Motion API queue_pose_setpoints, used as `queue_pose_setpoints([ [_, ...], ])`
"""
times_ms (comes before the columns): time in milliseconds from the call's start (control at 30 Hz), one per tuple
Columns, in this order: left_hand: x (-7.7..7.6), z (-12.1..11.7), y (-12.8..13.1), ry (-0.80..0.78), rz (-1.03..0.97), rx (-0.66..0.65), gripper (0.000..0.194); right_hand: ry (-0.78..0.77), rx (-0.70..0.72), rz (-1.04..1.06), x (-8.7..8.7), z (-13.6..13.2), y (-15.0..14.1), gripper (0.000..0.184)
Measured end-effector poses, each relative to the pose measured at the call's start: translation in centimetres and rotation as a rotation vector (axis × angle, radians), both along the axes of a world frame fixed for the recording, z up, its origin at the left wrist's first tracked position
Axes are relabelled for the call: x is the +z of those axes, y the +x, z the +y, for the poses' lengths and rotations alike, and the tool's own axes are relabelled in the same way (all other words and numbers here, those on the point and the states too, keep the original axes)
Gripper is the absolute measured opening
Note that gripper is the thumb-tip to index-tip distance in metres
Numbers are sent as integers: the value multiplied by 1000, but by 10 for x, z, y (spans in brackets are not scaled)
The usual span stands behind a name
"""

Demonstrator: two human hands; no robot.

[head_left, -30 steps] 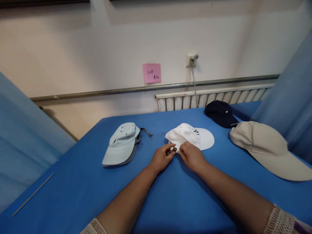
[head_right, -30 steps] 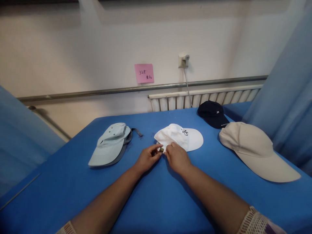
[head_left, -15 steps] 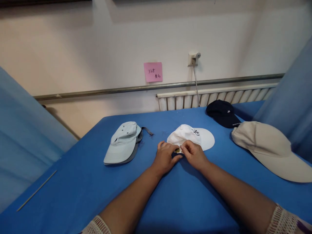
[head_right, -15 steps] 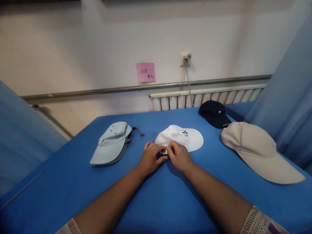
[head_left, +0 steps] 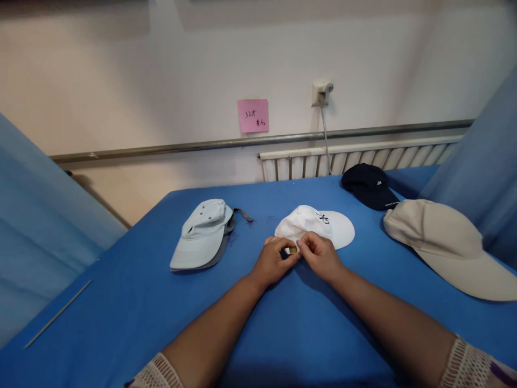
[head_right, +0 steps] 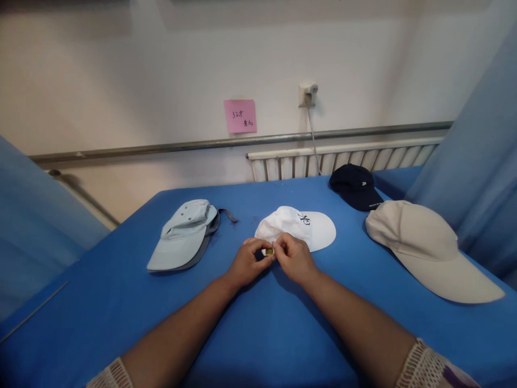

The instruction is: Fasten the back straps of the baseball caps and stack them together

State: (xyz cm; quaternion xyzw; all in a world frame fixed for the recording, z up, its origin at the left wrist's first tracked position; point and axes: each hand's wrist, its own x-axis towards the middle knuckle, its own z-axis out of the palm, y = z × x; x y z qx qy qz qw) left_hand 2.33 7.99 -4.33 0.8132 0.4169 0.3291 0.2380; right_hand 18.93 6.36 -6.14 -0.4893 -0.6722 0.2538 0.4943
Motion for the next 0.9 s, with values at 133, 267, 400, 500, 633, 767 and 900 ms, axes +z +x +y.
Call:
queue_pose_setpoints([
  [133, -1, 0, 3, 41, 131, 6, 10, 25, 63, 11, 5, -7, -7, 19],
  [267, -3, -1, 4, 51, 168, -7, 9, 40, 196, 9, 7, -13, -10, 17],
  [400, -4, -3, 0, 26, -3, -20, 25, 57, 136, 82, 7, -7, 0, 16],
  [500, -5, -3, -4, -26, -159, 15, 42, 114, 148, -28, 13, -3, 9, 24],
  [633, -6, -4, -7, -60, -248, 36, 51, 213, 216, -307, 20, -4, 10, 27],
  [767, -8, 3, -11, -7, -174, 66, 45, 201, 187, -414, 16, -4, 6, 5],
  [900, -6, 15, -21, 21, -114, 143, 31, 186, 184, -439, 10, -1, 7, 10],
])
